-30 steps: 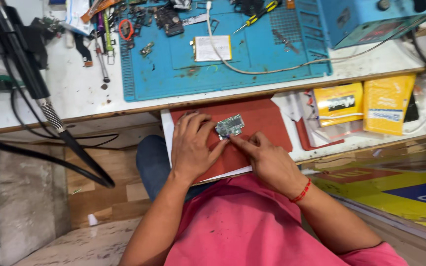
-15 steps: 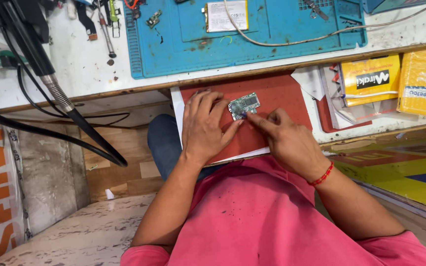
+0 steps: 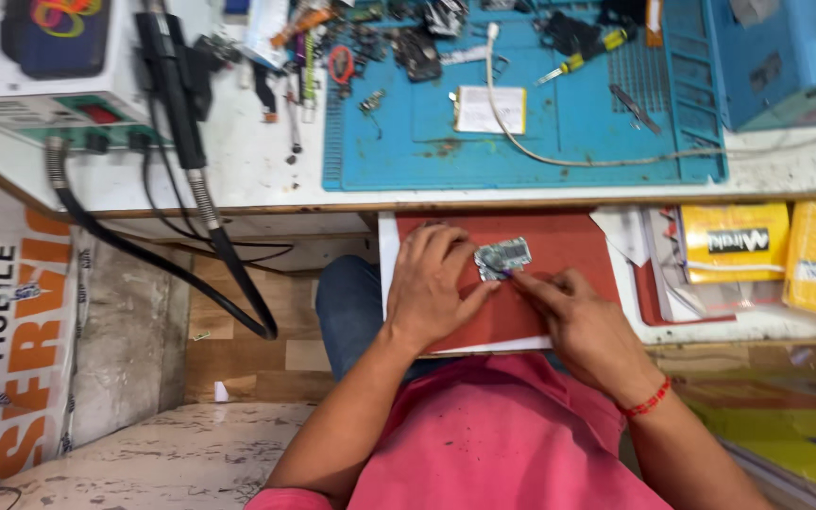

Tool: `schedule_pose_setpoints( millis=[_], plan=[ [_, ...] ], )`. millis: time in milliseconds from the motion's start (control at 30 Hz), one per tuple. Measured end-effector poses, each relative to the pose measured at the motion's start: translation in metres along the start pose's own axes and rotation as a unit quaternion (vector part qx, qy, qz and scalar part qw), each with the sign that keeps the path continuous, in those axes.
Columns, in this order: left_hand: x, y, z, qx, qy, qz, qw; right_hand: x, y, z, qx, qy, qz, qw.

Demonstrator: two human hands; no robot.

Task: The person scrapes a small circuit board with a purple tool and then uses a hot air gun to heat the board. The work is performed on a red mat on a cluttered workbench.

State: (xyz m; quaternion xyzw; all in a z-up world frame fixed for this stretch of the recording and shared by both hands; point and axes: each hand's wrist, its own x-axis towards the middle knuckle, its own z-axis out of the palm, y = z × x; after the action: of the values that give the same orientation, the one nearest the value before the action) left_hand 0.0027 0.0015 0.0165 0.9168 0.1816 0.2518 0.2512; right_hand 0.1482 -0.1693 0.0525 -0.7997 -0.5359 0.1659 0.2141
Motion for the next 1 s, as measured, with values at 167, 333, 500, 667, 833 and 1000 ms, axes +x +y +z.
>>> schedule_pose_setpoints(
  millis=[167, 333, 500, 667, 833, 1000],
  plan=[
    [-0.007, -0.003, 0.007, 0.001, 0.001, -0.002, 1.000, -0.005, 0.014, 0.015, -0.043, -0.015, 0.032, 0.998],
    [-0.004, 0.000, 0.000, -0.002, 0.010, 0.010, 1.000, 0.004, 0.014, 0.014, -0.063, -0.014, 0.051, 0.997],
    [-0.008, -0.007, 0.007, -0.002, 0.025, 0.018, 1.000, -0.001, 0.021, 0.022, -0.039, -0.047, 0.093, 0.994],
    [-0.010, -0.005, 0.005, -0.005, 0.019, 0.012, 1.000, -0.002, 0.014, 0.016, -0.023, -0.019, 0.022, 0.999],
    [-0.006, -0.009, 0.008, 0.010, 0.032, 0.021, 0.999, 0.007, 0.010, 0.009, -0.053, -0.015, 0.083, 0.995],
    [-0.010, -0.012, 0.014, -0.009, 0.007, 0.006, 1.000, -0.004, 0.009, 0.010, -0.025, 0.034, 0.039, 0.998]
  ],
)
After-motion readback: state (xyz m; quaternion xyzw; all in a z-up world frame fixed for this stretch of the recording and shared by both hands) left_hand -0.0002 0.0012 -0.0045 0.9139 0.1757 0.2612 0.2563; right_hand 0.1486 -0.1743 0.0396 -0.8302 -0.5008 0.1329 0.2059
